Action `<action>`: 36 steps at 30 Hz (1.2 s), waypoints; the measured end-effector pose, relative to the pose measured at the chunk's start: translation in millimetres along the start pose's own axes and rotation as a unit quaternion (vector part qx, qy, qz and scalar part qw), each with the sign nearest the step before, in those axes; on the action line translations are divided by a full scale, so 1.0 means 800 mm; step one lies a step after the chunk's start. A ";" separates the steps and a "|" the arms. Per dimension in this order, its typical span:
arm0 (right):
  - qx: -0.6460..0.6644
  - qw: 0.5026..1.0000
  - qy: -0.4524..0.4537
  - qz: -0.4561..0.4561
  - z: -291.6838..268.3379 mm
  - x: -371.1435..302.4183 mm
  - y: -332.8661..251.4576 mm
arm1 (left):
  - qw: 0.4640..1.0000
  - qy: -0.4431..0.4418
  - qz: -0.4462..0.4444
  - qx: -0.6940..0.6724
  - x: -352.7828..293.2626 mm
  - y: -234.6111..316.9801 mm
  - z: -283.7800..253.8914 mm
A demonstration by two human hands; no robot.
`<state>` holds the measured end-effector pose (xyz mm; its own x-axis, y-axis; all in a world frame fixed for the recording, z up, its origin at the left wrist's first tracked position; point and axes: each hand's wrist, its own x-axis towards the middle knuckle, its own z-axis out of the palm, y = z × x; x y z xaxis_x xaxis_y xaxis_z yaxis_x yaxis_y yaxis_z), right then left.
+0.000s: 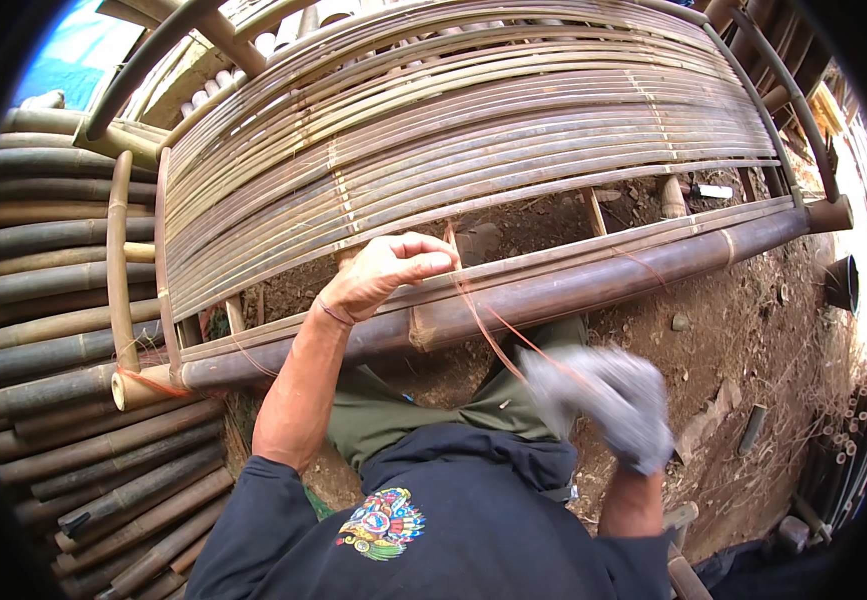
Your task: The person sits on the ground and weaves thin bamboo strips into a larger bamboo frame using a red string. They wrap the string around the frame and weave the strips through the structure to secure them.
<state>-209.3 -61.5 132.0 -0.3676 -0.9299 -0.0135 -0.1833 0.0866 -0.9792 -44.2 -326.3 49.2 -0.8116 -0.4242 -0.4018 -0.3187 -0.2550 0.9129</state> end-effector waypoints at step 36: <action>-0.111 0.986 -0.031 -0.121 0.044 0.149 -0.016 | 0.880 0.121 0.022 0.459 0.010 -0.090 0.033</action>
<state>-218.8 -186.3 135.9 -0.2341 -0.9521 0.1966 -0.4566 -0.0709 -0.8869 -41.0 -288.2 -17.6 -0.7400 -0.6171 -0.2677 -0.6415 0.5278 0.5568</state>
